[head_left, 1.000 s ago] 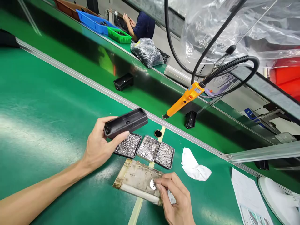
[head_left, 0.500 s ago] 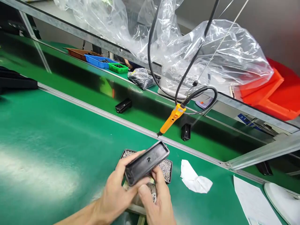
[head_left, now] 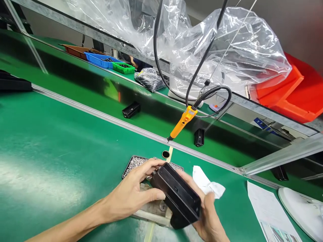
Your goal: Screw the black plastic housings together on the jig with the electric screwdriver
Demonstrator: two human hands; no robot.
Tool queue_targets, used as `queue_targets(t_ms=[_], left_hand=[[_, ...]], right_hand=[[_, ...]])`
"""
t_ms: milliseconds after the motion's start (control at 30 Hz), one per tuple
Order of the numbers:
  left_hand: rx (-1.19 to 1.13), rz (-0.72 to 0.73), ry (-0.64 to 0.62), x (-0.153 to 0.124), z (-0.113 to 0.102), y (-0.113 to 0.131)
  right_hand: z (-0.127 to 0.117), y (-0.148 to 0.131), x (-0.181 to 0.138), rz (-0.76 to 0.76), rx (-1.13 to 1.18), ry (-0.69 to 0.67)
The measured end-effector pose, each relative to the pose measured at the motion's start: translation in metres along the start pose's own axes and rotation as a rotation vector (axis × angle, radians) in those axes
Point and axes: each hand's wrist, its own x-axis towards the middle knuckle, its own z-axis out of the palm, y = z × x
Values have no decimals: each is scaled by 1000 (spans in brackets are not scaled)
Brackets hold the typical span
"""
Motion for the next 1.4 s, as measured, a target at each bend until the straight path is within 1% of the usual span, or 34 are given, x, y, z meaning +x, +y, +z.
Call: queue_targets(t_ms=[67, 133, 200, 233, 300, 400, 467, 533, 700, 833, 967, 1067, 1167, 1300, 1400], left_hand=[[68, -21, 11, -2, 3, -1], [188, -33, -41, -5, 5, -4], [274, -27, -97, -9, 7, -8], [292, -17, -114, -10, 7, -11], [305, 1, -122, -13, 9, -14], [339, 5, -130, -16, 9, -19], [366, 9, -146, -20, 6, -25], [386, 27, -153, -25, 2, -33], [474, 58, -121, -37, -6, -52], [516, 72, -164, -37, -9, -50], [619, 119, -247, -37, -13, -47], [661, 140, -262, -38, -15, -50], [656, 142, -237, -39, -13, -53], [618, 161, -188, -36, -10, -54], [624, 201, -157, -34, -8, -54]], right_hand=[[-10, 11, -6, -111, -148, 19], [-19, 27, -12, -169, -247, 94], [-24, 45, -19, -213, -289, 186], [-26, 53, -23, -233, -323, 223], [-27, 67, -28, -249, -468, 281], [-27, 76, -34, -263, -712, 307], [-25, 73, -35, -274, -759, 273], [-23, 68, -35, -256, -751, 228], [-21, 58, -25, -198, -743, 89], [-25, 60, -20, -219, -774, 12], [-28, 61, -22, -208, -886, -57], [-29, 60, -23, -206, -888, -109], [-29, 59, -24, -180, -844, -104], [-29, 57, -23, -145, -847, -92], [-30, 57, -22, -156, -847, -87]])
